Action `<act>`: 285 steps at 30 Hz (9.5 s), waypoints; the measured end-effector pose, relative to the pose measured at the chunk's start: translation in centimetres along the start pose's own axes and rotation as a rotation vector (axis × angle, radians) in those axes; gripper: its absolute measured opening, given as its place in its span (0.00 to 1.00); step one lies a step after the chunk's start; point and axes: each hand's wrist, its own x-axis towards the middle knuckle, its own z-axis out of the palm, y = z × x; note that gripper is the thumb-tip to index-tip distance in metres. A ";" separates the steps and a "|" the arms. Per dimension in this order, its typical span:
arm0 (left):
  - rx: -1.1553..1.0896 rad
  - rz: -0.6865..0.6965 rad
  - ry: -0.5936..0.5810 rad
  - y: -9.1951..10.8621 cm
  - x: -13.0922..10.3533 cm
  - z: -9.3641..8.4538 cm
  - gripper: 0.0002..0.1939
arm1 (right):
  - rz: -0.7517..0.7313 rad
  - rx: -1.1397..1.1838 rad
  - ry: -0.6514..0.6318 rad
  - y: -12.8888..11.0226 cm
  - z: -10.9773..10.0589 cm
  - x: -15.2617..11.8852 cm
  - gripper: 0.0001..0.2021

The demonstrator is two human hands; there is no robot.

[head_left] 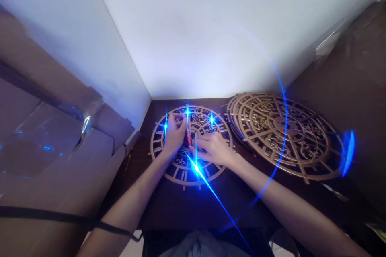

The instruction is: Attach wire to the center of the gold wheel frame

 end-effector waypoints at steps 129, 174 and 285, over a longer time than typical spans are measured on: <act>-0.328 -0.027 -0.191 -0.1 0.7 -1.0 0.12 | 0.091 0.200 -0.087 0.5 -0.5 0.3 0.08; -0.791 -0.419 -0.221 0.6 0.7 -0.6 0.08 | 0.167 0.472 0.044 0.0 -0.8 -0.2 0.06; -0.204 0.022 -0.586 0.1 -0.3 -0.5 0.14 | 0.689 0.953 0.408 2.0 0.2 0.3 0.09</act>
